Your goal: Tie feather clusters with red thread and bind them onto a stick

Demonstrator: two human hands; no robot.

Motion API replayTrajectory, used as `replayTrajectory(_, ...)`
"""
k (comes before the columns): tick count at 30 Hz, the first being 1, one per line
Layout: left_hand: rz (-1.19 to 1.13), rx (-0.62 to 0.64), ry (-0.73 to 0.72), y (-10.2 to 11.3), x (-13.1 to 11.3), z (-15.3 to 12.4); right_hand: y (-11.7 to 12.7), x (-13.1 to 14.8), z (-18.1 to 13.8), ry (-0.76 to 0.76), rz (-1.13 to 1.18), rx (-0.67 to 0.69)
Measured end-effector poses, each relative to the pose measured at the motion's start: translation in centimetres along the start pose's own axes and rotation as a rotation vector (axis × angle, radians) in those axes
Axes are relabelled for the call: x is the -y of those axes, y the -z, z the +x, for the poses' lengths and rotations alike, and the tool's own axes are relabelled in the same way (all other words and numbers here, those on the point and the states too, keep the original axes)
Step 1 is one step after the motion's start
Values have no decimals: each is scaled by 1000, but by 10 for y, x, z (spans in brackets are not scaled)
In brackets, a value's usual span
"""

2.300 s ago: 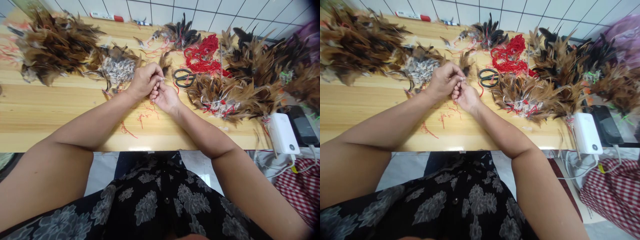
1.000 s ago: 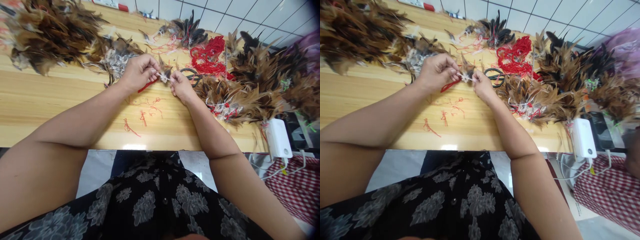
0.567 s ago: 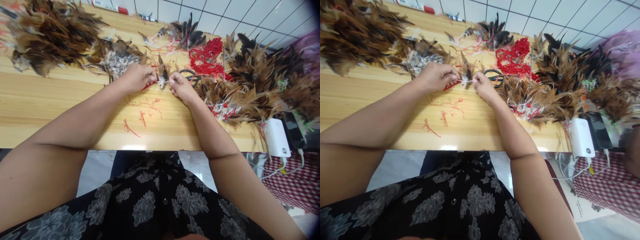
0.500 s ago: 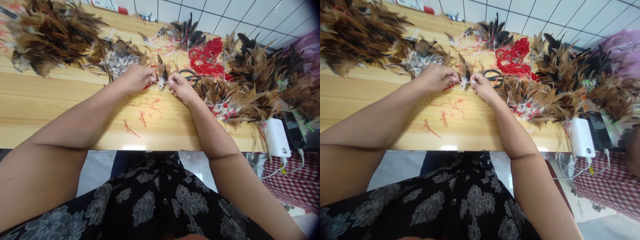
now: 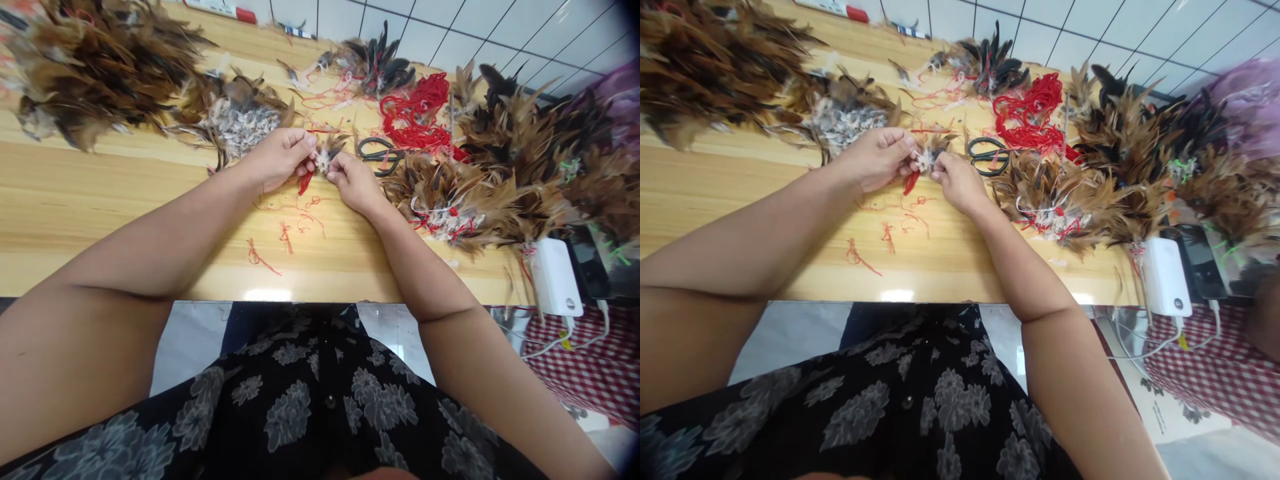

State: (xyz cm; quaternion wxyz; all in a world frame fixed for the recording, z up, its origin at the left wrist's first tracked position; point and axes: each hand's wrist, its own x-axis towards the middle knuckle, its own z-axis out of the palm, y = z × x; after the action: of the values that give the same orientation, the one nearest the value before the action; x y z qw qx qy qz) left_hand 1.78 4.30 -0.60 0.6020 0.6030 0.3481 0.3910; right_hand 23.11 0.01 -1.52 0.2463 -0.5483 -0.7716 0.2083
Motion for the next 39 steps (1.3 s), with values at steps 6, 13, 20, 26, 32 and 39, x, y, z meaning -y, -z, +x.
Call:
replayTrajectory(6,17,17,-41,5,1,0,6,11,-3,-3,-13,62)
replayTrajectory(13,-21,25,-14,4,-5,-5,10,19,-7,-10,58,83)
replayTrajectory(20,-13,24,52,16,-15,-5,10,15,-7,-70,91,5)
replayTrajectory(26,-309,1,137,-11,-32,-12,7,8,-11,-28,39,21)
replayTrajectory(32,-288,2,180,-20,-34,-15,7,10,-14,5,72,51)
replayTrajectory(39,-297,18,165,-25,-36,-16,8,22,-13,-25,393,-28)
